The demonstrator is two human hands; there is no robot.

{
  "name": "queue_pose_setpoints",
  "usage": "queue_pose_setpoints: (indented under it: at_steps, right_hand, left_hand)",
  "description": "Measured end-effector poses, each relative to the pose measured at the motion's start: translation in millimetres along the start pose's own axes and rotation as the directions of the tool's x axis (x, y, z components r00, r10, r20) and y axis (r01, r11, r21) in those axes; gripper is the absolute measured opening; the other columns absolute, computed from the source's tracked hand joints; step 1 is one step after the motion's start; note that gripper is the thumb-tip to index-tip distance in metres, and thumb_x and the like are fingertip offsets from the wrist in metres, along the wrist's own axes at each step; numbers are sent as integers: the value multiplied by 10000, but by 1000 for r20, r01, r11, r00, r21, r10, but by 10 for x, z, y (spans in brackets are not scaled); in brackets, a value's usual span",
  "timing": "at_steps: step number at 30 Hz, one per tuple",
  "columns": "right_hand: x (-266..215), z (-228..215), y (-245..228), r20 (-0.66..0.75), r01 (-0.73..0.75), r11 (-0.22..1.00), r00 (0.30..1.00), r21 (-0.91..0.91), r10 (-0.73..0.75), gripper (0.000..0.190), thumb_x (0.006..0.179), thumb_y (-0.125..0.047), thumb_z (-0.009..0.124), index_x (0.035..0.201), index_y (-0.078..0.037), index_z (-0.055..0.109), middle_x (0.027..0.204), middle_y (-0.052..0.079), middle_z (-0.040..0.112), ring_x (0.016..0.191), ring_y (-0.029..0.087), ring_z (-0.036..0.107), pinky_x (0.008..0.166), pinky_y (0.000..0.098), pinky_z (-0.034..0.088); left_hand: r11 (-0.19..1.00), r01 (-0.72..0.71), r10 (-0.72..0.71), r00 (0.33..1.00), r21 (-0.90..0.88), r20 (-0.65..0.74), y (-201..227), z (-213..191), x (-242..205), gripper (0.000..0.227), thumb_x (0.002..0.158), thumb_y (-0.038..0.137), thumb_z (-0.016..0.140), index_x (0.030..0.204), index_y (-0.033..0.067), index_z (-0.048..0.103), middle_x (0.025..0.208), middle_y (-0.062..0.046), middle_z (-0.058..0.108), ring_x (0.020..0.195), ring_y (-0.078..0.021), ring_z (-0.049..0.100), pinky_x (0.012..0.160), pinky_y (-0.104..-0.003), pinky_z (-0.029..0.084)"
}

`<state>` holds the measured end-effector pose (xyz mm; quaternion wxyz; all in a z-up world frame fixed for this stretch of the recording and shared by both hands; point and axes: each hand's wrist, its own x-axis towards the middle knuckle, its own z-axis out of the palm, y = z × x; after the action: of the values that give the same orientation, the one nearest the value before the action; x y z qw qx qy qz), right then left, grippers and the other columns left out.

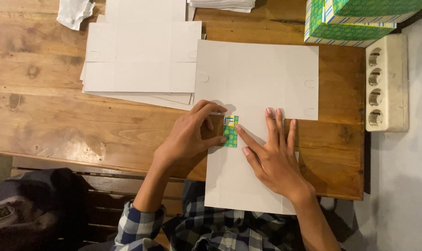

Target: The person folds and assembles flat white cardboard sheets into small boxes using patterned tape to secure the edges. They repeatedly fold flaps, apply tape, and smooth the seams to form finished boxes.

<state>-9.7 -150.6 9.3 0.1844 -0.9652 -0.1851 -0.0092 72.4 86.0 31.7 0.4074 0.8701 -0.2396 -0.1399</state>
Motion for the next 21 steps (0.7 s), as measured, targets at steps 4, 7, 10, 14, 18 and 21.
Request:
queue_pose_setpoints:
  at_steps: [4, 7, 10, 14, 18, 21]
  right_hand:
    - [-1, 16, 10, -9, -5, 1000, 1000, 18, 5, 499, 1090, -353, 355, 1588, -351, 390, 1679, 312, 84, 1579, 449, -16, 1221, 664, -34]
    - [6, 24, 26, -8, -9, 1000, 1000, 12, 9, 504, 1086, -357, 362, 1590, -356, 383, 1674, 320, 91, 1575, 458, -15, 1221, 659, -40]
    - [-22, 64, 82, -67, -12, 998, 998, 64, 16, 544, 1062, -378, 455, 1584, -234, 406, 1662, 305, 177, 1575, 469, 76, 1232, 681, 41]
    - [-57, 69, 232, -314, -62, 951, 936, 304, 162, 489, 924, -88, 640, 1413, -81, 614, 1585, 254, 369, 1506, 475, 314, 1218, 607, 220]
    - [-123, -105, 350, -398, -130, 918, 872, 375, 286, 504, 899, 37, 572, 1399, -20, 610, 1473, 230, 492, 1443, 509, 414, 1174, 632, 320]
    - [-227, -57, 541, -354, -232, 915, 868, 331, 349, 625, 843, -24, 673, 1457, -17, 555, 1502, 257, 439, 1460, 562, 329, 1166, 707, 220]
  left_hand:
    - [1000, -12, 12, 1000, 5, 17, 34, -28, -23, 596, 784, 272, 861, 1292, 198, 557, 1291, 11, 571, 772, -159, 606, 688, -342, 517]
    - [1000, 9, -9, 1000, -17, 25, 52, -17, -34, 616, 761, 290, 854, 1296, 196, 564, 1316, 24, 569, 785, -162, 634, 702, -340, 513]
    - [989, -86, 87, 996, 117, -6, 45, 89, -44, 852, 741, 559, 834, 1409, 166, 480, 1339, -68, 505, 935, -254, 659, 629, -418, 544]
    - [987, -32, 46, 995, 160, -88, 65, 212, -64, 846, 617, 375, 963, 1335, 95, 614, 1276, -154, 563, 908, -357, 709, 761, -423, 577]
    - [995, -18, 31, 991, 100, -133, 31, 235, -172, 808, 648, 292, 889, 1368, 88, 583, 1296, -127, 550, 1024, -396, 683, 870, -471, 561]
    - [999, -5, 10, 991, 38, -132, 57, 235, -229, 891, 675, 189, 826, 1487, 76, 478, 1385, -166, 518, 1193, -414, 612, 982, -491, 521]
